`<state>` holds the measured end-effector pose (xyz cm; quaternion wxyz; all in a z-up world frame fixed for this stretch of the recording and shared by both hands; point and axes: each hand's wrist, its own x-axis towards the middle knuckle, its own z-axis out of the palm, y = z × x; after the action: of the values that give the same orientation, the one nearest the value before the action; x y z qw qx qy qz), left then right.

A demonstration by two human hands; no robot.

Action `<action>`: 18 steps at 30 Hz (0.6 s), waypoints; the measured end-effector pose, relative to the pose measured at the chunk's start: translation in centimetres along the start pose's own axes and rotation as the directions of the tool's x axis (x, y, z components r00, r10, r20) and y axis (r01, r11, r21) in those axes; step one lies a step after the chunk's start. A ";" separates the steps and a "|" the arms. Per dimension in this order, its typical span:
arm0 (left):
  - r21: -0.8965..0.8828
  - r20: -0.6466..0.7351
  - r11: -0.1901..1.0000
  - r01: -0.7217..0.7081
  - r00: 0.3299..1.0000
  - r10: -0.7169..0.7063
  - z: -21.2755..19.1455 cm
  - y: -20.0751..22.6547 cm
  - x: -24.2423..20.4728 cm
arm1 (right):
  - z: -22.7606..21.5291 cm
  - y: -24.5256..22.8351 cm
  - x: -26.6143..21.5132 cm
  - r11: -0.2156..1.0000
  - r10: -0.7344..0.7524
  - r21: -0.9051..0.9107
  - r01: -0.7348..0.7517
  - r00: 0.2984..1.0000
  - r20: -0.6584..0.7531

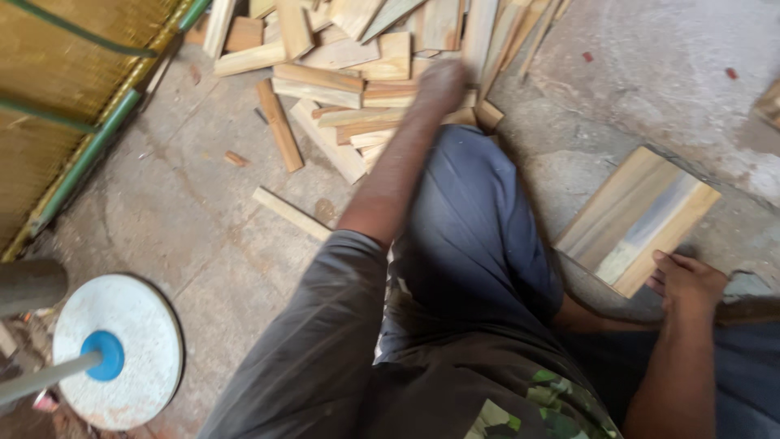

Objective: The person sits on the floor and assembles small wooden frames by hand. They pick up thin wooden strips from a pile, fit them into a rectangular frame, and place the completed frames into a stack nearby.

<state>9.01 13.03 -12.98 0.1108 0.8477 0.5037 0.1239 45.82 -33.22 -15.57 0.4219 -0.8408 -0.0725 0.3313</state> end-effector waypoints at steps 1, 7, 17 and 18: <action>0.086 -0.045 0.991 -0.101 0.993 0.105 -0.9 -2.0 -0.9 | 0.4 0.1 0.0 1.000 -0.021 0.016 0.020 1.000 0.016; 0.139 -0.061 0.970 -0.199 0.976 0.209 -5.8 -1.7 -4.3 | -3.2 -3.7 -3.1 0.974 -0.227 0.009 0.228 0.972 -0.062; -0.965 -0.175 -0.152 -0.215 0.955 -0.238 -15.3 10.6 -1.4 | 5.0 -9.4 -4.5 0.957 -0.194 0.249 0.152 0.969 0.154; -0.927 -0.068 -0.349 -0.136 0.977 -0.201 -15.0 11.9 -2.0 | 6.1 -9.6 -4.5 0.947 -0.233 0.268 0.178 0.953 0.191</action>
<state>13.13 6.63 4.72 0.7099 0.3577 0.2168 0.5667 40.09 -24.97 -8.66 0.5453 -0.7273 -0.1647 0.3828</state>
